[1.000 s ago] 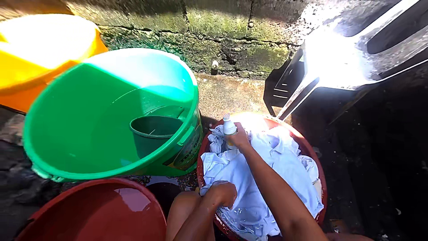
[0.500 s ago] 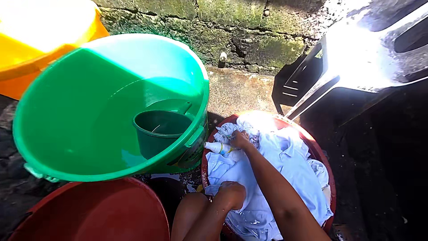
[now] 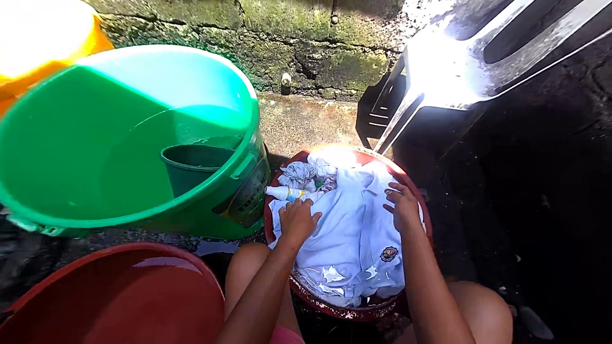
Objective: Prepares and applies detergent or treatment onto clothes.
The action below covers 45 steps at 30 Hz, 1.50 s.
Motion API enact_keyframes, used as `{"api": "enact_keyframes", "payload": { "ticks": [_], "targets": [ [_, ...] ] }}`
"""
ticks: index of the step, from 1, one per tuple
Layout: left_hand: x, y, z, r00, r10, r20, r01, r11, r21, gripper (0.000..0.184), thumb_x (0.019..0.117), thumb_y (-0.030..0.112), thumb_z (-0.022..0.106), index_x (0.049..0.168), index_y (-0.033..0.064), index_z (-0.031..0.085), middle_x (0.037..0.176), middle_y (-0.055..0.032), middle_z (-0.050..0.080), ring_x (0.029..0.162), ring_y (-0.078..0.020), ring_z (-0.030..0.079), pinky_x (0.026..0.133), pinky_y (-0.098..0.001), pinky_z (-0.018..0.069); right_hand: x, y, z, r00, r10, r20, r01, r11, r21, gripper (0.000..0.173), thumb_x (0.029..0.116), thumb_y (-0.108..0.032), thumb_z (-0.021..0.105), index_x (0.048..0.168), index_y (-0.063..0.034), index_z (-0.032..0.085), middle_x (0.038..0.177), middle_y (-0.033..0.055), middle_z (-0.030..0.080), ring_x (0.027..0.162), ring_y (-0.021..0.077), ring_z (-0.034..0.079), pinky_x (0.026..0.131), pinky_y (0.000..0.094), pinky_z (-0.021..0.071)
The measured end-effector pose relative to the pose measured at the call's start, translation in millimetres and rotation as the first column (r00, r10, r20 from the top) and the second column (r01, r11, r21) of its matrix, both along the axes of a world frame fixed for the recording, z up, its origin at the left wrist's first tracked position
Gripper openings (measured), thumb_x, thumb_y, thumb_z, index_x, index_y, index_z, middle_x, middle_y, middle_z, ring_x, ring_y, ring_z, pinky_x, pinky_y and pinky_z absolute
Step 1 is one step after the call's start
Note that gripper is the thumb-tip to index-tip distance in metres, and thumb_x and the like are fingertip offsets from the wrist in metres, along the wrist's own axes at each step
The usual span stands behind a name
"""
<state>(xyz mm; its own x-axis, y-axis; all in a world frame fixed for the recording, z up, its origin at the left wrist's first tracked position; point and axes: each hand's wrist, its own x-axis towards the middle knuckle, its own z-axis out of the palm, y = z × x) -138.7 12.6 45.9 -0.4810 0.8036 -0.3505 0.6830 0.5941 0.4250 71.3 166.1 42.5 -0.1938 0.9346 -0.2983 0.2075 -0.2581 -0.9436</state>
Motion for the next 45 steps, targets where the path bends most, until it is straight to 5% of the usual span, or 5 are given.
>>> {"api": "enact_keyframes", "payload": {
  "ticks": [7,20,26,34,45],
  "targets": [
    [52,24,-39,0.998,-0.025,0.060,0.027,0.999,-0.033,0.044,0.1083,0.038,0.049,0.131,0.0023,0.062,0.119,-0.0266,0.068,0.117,-0.0444,0.064,0.098,-0.0629,0.0481,56,-41,-19,0.910,-0.411,-0.062,0.403,0.909,-0.109,0.029,0.1046,-0.004,0.050,0.133,-0.0016,0.052,0.112,0.0162,0.060,0.091,0.0232,0.061,0.076,0.0400,0.0515],
    [40,-27,32,0.902,-0.134,0.409,-0.104,0.854,0.509,0.035,0.1096,0.028,0.049,0.087,0.0051,0.062,0.067,-0.0043,0.051,0.061,-0.0143,0.049,0.060,-0.0363,0.0429,25,-78,-63,0.745,0.396,0.536,-0.510,0.857,0.075,0.051,0.0910,-0.019,0.073,0.141,-0.0153,0.063,0.163,0.0272,0.029,0.141,0.0528,0.036,0.109,0.0653,0.0373],
    [27,-43,28,0.678,-0.095,0.729,-0.413,0.771,0.484,0.028,0.1100,0.027,0.047,0.097,0.0103,0.065,0.078,0.0022,0.063,0.069,-0.0053,0.060,0.067,-0.0264,0.0531,40,-65,-35,0.860,0.477,0.183,-0.509,0.829,0.230,0.015,0.0982,-0.007,0.064,0.106,0.0013,0.073,0.136,0.0187,0.062,0.130,0.0271,0.057,0.108,0.0452,0.0479],
    [45,-36,23,0.331,-0.226,0.916,-0.482,0.795,0.370,0.029,0.1105,0.023,0.040,0.102,0.0139,0.066,0.084,0.0010,0.070,0.077,-0.0065,0.068,0.073,-0.0267,0.0596,9,-100,-26,0.887,0.320,-0.333,-0.393,0.901,-0.182,0.061,0.1031,-0.010,0.050,0.160,-0.0142,0.030,0.133,0.0164,0.061,0.109,0.0217,0.064,0.090,0.0402,0.0547],
    [31,-37,6,0.300,-0.083,0.950,-0.618,0.742,0.260,0.028,0.1119,0.027,0.040,0.115,0.0130,0.064,0.093,-0.0003,0.071,0.085,-0.0087,0.069,0.079,-0.0298,0.0593,41,-86,9,0.918,0.169,-0.358,-0.254,0.944,-0.208,0.024,0.1009,0.004,0.051,0.119,-0.0001,0.068,0.087,0.0066,0.069,0.072,0.0112,0.065,0.070,0.0284,0.0567]
  ]
}}
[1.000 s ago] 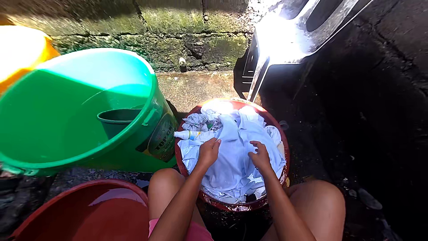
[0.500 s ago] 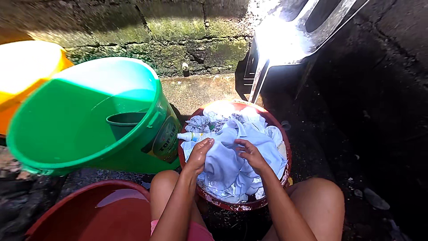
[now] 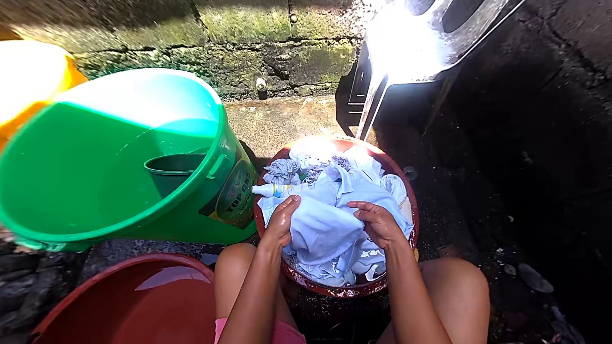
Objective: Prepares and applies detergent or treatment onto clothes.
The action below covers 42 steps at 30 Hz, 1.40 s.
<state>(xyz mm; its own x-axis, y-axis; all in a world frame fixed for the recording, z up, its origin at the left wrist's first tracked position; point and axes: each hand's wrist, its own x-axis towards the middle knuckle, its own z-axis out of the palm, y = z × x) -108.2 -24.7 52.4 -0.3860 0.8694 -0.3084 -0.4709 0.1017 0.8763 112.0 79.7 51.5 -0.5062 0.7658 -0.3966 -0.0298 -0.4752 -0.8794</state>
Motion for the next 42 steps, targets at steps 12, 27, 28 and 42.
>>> {"api": "enact_keyframes", "payload": {
  "ticks": [12,27,28,42],
  "targets": [
    [0,-6,-36,0.296,-0.868,-0.399,0.102,0.444,-0.890,0.051,0.0976,0.021,0.064,0.146,0.0094,0.053,0.142,-0.0226,0.057,0.134,-0.0412,0.052,0.109,-0.0631,0.0403,5,-17,-78,0.537,0.567,0.624,-0.589,0.782,-0.204,0.037,0.0941,0.001,0.063,0.131,-0.0008,0.057,0.090,0.0079,0.067,0.068,0.0117,0.060,0.065,0.0305,0.0498],
    [12,1,-31,0.860,-0.198,-0.471,0.105,0.971,-0.217,0.023,0.1091,0.022,0.050,0.109,0.0045,0.066,0.088,-0.0062,0.064,0.079,-0.0120,0.059,0.077,-0.0353,0.0509,-26,-20,-66,0.858,0.263,0.441,-0.388,0.895,0.221,0.074,0.0904,-0.011,0.075,0.155,-0.0027,0.040,0.145,0.0256,0.051,0.121,0.0334,0.059,0.099,0.0454,0.0513],
    [10,-1,-27,0.885,-0.155,-0.440,0.082,0.980,-0.179,0.022,0.1090,0.022,0.051,0.109,0.0054,0.066,0.088,-0.0042,0.063,0.078,-0.0098,0.058,0.076,-0.0331,0.0508,-28,-23,-66,0.857,0.283,0.431,-0.402,0.890,0.215,0.067,0.0922,-0.012,0.073,0.152,-0.0010,0.044,0.134,0.0230,0.059,0.111,0.0279,0.063,0.094,0.0417,0.0532],
    [10,0,-21,0.942,0.252,-0.221,-0.303,0.923,-0.239,0.028,0.1099,0.026,0.048,0.120,0.0042,0.063,0.106,-0.0112,0.065,0.096,-0.0172,0.062,0.087,-0.0391,0.0522,-4,-12,-54,0.860,0.420,0.292,-0.480,0.859,0.177,0.009,0.0836,-0.002,0.077,0.084,0.0020,0.069,0.097,0.0036,0.065,0.091,0.0063,0.058,0.084,0.0269,0.0492]
  ]
}}
